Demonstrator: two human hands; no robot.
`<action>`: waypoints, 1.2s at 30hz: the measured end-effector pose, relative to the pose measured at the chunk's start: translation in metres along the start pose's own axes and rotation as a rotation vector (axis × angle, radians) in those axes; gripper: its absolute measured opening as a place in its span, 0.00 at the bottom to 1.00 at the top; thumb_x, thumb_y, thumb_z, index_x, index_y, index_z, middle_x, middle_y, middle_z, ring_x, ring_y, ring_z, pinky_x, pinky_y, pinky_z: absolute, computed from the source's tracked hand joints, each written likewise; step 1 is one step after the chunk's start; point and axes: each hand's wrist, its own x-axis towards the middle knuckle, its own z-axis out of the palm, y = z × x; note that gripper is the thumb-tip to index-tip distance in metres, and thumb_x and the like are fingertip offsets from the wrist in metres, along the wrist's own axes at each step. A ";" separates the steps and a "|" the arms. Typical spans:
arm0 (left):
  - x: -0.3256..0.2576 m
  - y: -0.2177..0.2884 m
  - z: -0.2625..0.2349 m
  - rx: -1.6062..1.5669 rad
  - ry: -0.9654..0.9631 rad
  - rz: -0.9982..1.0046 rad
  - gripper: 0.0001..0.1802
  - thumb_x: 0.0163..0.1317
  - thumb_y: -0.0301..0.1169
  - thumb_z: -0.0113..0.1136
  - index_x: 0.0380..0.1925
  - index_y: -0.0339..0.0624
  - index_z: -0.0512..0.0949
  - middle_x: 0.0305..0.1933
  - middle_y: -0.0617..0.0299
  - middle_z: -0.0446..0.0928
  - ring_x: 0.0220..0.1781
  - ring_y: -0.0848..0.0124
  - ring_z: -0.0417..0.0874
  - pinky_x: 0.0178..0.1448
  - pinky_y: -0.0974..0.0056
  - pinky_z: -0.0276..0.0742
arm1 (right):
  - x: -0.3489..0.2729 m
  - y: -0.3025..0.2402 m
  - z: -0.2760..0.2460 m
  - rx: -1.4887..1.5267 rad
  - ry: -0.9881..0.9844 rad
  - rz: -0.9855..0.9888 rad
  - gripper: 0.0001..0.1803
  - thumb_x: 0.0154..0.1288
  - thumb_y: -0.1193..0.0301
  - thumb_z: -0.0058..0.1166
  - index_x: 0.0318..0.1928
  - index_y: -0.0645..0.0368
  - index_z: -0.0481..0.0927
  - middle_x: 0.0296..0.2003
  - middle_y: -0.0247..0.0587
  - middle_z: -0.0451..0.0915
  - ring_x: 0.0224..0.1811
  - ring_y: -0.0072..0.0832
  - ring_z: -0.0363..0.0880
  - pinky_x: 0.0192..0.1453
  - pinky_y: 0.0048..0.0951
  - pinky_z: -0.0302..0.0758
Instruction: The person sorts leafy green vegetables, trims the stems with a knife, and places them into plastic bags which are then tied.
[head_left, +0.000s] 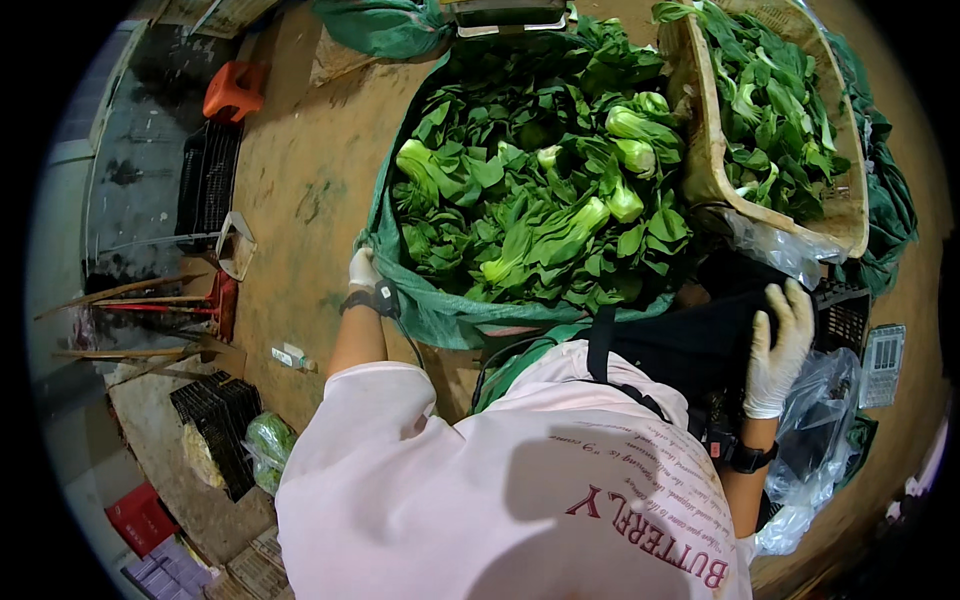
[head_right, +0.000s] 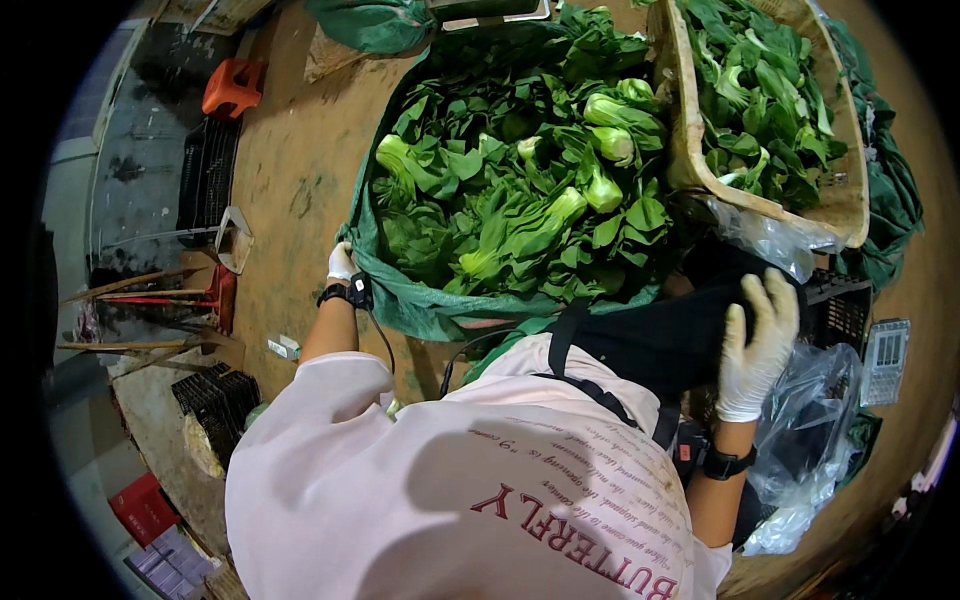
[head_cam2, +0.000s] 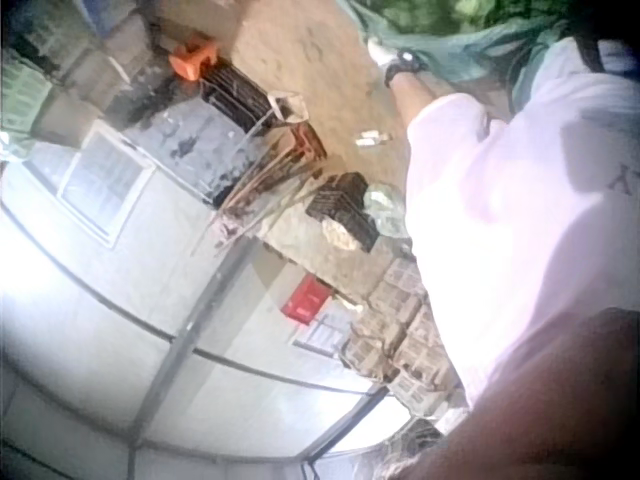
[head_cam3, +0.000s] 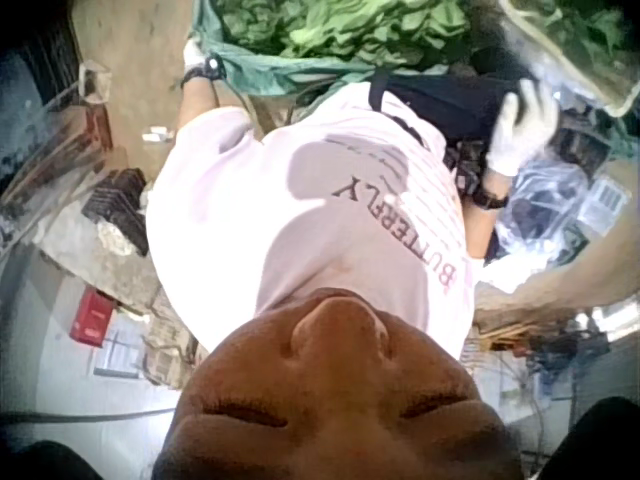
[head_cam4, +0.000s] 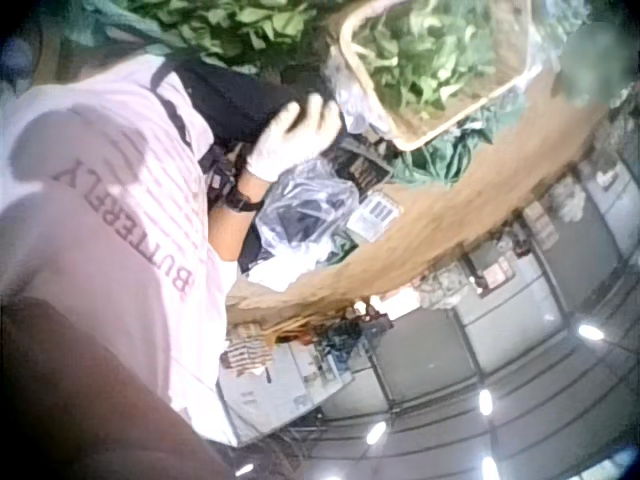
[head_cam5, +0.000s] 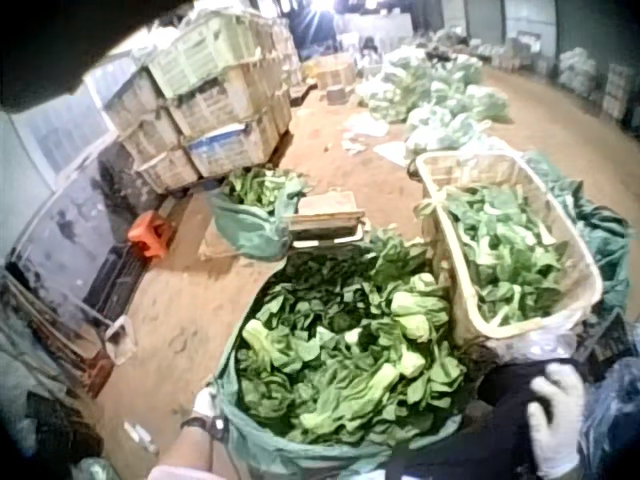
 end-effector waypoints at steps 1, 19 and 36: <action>-0.003 0.006 -0.005 0.044 0.020 0.030 0.10 0.50 0.29 0.46 0.29 0.41 0.76 0.29 0.55 0.76 0.33 0.55 0.77 0.42 0.54 0.75 | -0.006 0.013 0.002 -0.099 0.015 0.040 0.19 0.63 0.67 0.55 0.54 0.58 0.77 0.61 0.48 0.69 0.65 0.44 0.63 0.70 0.41 0.57; 0.175 0.044 0.182 0.725 0.426 0.153 0.40 0.49 0.57 0.66 0.52 0.33 0.75 0.54 0.45 0.77 0.53 0.55 0.78 0.60 0.56 0.71 | -0.015 0.032 0.029 -0.190 0.186 0.106 0.20 0.63 0.61 0.52 0.52 0.54 0.81 0.62 0.45 0.70 0.66 0.48 0.62 0.69 0.47 0.54; -0.100 -0.072 0.258 0.979 0.166 1.105 0.54 0.30 0.48 0.81 0.62 0.55 0.65 0.60 0.49 0.66 0.56 0.54 0.70 0.62 0.51 0.65 | -0.017 0.030 0.028 -0.167 0.241 0.125 0.18 0.63 0.60 0.53 0.51 0.52 0.82 0.61 0.43 0.72 0.66 0.46 0.63 0.69 0.45 0.55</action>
